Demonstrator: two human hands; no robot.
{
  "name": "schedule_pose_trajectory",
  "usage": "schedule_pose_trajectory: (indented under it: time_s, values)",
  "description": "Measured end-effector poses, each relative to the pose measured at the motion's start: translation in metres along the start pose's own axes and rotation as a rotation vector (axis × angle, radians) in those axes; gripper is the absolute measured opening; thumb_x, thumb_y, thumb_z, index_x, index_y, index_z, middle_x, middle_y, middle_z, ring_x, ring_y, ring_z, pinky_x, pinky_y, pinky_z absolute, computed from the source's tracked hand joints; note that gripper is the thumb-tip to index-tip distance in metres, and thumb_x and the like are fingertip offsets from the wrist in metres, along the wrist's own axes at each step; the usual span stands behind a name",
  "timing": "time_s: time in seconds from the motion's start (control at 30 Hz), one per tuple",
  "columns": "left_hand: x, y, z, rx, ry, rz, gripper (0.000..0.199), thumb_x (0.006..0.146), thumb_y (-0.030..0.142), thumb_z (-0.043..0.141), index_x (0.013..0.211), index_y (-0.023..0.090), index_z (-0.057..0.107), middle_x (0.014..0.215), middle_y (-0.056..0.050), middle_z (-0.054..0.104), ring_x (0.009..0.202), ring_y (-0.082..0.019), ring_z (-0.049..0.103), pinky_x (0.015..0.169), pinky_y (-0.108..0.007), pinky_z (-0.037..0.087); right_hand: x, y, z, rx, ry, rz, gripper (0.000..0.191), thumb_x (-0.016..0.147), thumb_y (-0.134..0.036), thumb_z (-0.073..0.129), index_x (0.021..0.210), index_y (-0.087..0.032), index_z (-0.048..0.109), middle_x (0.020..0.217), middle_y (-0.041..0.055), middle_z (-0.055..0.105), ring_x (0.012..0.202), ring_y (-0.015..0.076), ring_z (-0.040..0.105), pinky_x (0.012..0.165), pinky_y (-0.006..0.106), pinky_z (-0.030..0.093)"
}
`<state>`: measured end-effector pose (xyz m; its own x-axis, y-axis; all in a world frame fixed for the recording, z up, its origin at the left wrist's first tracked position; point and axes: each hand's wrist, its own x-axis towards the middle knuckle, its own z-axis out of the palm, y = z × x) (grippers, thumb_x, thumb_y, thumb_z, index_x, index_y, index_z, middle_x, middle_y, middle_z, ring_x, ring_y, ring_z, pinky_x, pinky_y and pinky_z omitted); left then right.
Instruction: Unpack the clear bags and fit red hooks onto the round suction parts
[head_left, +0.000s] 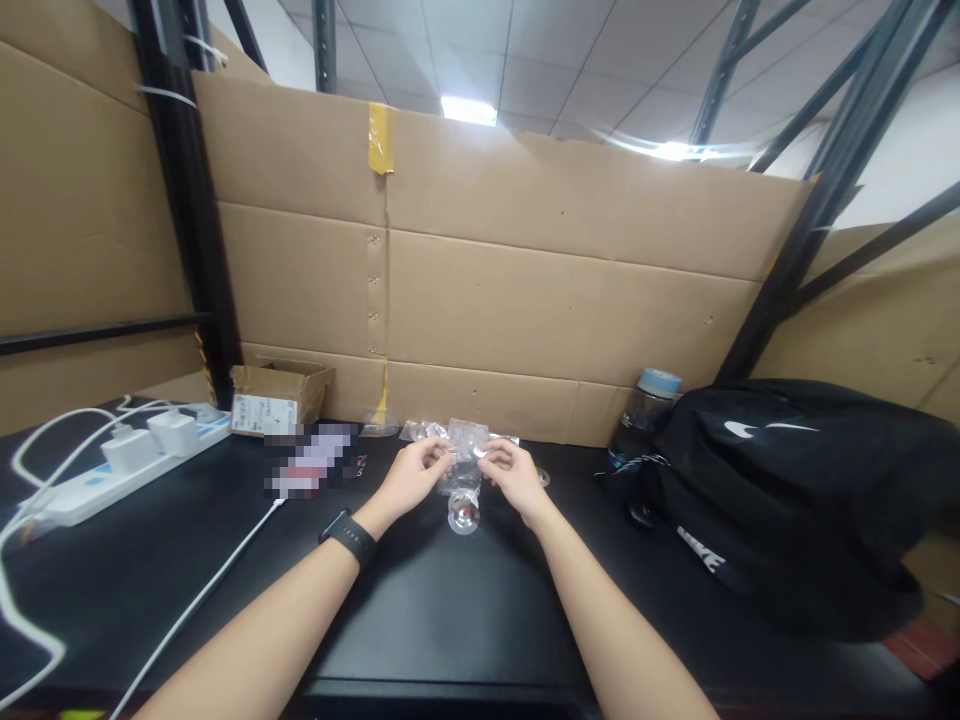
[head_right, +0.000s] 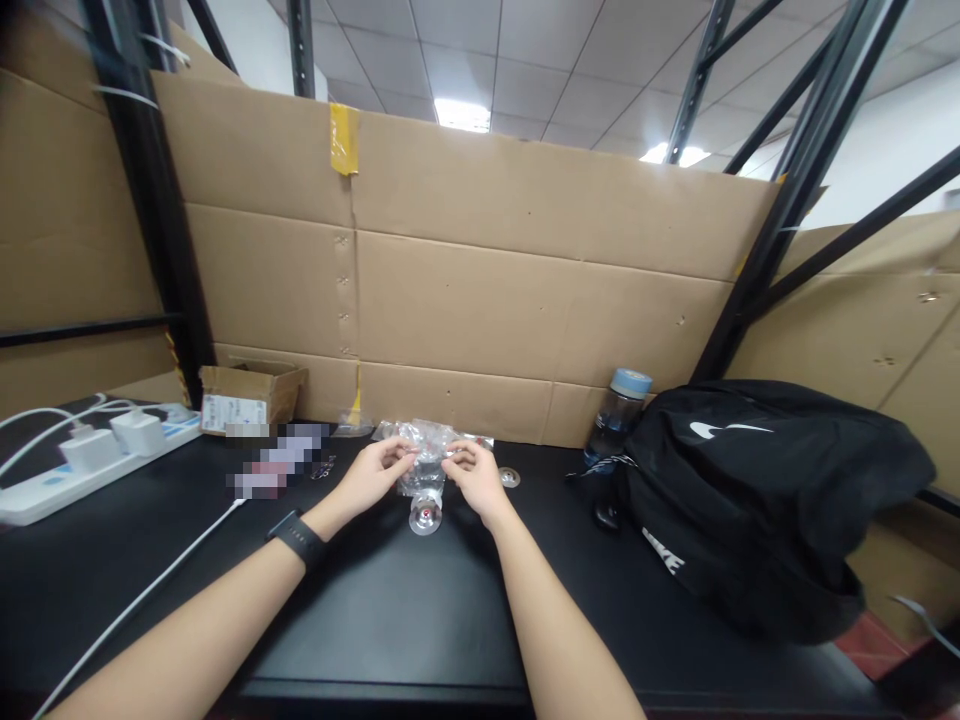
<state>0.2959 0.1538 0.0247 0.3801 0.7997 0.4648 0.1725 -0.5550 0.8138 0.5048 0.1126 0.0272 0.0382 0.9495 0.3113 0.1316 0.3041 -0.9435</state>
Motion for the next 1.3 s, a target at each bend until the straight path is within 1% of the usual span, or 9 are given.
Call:
schedule_pose_trajectory:
  time_s: [0.2, 0.33, 0.47, 0.7, 0.8, 0.93, 1.1, 1.2, 1.3]
  values:
    - [-0.001, -0.001, 0.0, 0.072, 0.003, 0.01, 0.015, 0.083, 0.025, 0.058, 0.093, 0.018, 0.068, 0.073, 0.0, 0.069, 0.065, -0.016, 0.065, 0.065, -0.025, 0.05, 0.0, -0.002, 0.0, -0.007, 0.041, -0.002, 0.031, 0.071, -0.036, 0.078, 0.094, -0.019, 0.066, 0.069, -0.0016, 0.064, 0.059, 0.0129, 0.058, 0.054, 0.023, 0.043]
    - [-0.001, 0.003, -0.001, 0.046, -0.019, 0.011, 0.021, 0.088, 0.033, 0.057, 0.091, 0.017, 0.07, 0.074, -0.003, 0.072, 0.07, -0.018, 0.068, 0.07, -0.027, 0.051, -0.001, -0.001, 0.002, -0.033, -0.03, -0.007, 0.031, 0.068, -0.041, 0.081, 0.087, -0.018, 0.07, 0.077, 0.0033, 0.07, 0.068, 0.0165, 0.063, 0.057, 0.025, 0.047]
    - [0.0, 0.004, -0.004, 0.071, -0.011, -0.005, 0.031, 0.092, 0.043, 0.054, 0.09, 0.018, 0.073, 0.072, -0.003, 0.072, 0.07, -0.019, 0.069, 0.07, -0.028, 0.052, -0.001, -0.003, 0.001, -0.078, 0.033, 0.022, 0.031, 0.068, -0.045, 0.081, 0.082, -0.017, 0.073, 0.077, 0.0054, 0.072, 0.068, 0.0183, 0.064, 0.057, 0.027, 0.046]
    - [0.001, 0.002, -0.008, 0.199, 0.091, 0.013, 0.015, 0.084, 0.028, 0.061, 0.094, 0.021, 0.07, 0.083, -0.002, 0.072, 0.077, -0.019, 0.067, 0.073, -0.028, 0.05, 0.001, 0.001, -0.004, -0.016, 0.091, 0.068, 0.032, 0.064, -0.043, 0.084, 0.076, -0.016, 0.073, 0.074, 0.0051, 0.071, 0.063, 0.0153, 0.06, 0.052, 0.024, 0.041]
    - [-0.001, 0.005, -0.006, 0.29, 0.144, 0.086, 0.026, 0.077, 0.014, 0.059, 0.101, 0.022, 0.062, 0.085, -0.001, 0.066, 0.077, -0.018, 0.063, 0.074, -0.028, 0.049, 0.003, 0.006, -0.006, 0.018, 0.115, 0.091, 0.03, 0.065, -0.039, 0.083, 0.078, -0.015, 0.072, 0.066, 0.0028, 0.068, 0.057, 0.0127, 0.056, 0.05, 0.022, 0.04]
    - [-0.008, 0.021, 0.002, 0.417, 0.126, 0.258, 0.041, 0.071, 0.005, 0.052, 0.108, 0.021, 0.058, 0.102, -0.005, 0.061, 0.096, -0.021, 0.059, 0.088, -0.033, 0.048, 0.005, 0.008, -0.007, 0.017, 0.199, 0.146, 0.026, 0.065, -0.035, 0.081, 0.077, -0.015, 0.069, 0.067, 0.003, 0.069, 0.052, 0.0102, 0.053, 0.045, 0.02, 0.035]
    - [-0.015, 0.036, 0.016, 0.53, 0.035, 0.394, 0.038, 0.076, 0.025, 0.068, 0.113, 0.022, 0.059, 0.114, -0.008, 0.06, 0.11, -0.027, 0.055, 0.098, -0.039, 0.042, 0.003, 0.007, -0.006, 0.044, 0.192, 0.174, 0.03, 0.067, -0.038, 0.08, 0.079, -0.014, 0.069, 0.073, 0.0064, 0.072, 0.053, 0.0098, 0.054, 0.045, 0.019, 0.035]
    - [-0.01, 0.028, 0.018, 0.665, -0.014, 0.452, 0.026, 0.082, 0.021, 0.066, 0.108, 0.023, 0.064, 0.109, -0.006, 0.064, 0.105, -0.025, 0.057, 0.093, -0.037, 0.042, 0.002, 0.005, -0.003, 0.068, 0.128, 0.143, 0.034, 0.067, -0.041, 0.081, 0.084, -0.014, 0.07, 0.073, 0.006, 0.072, 0.056, 0.0101, 0.056, 0.047, 0.019, 0.037]
    - [0.0, 0.012, 0.002, 0.796, 0.113, 0.403, 0.016, 0.091, 0.015, 0.055, 0.096, 0.022, 0.068, 0.098, -0.006, 0.067, 0.096, -0.023, 0.059, 0.083, -0.035, 0.041, 0.002, 0.002, 0.0, 0.06, 0.106, 0.113, 0.04, 0.073, -0.045, 0.076, 0.098, -0.015, 0.067, 0.075, 0.0052, 0.072, 0.056, 0.0106, 0.056, 0.046, 0.019, 0.036]
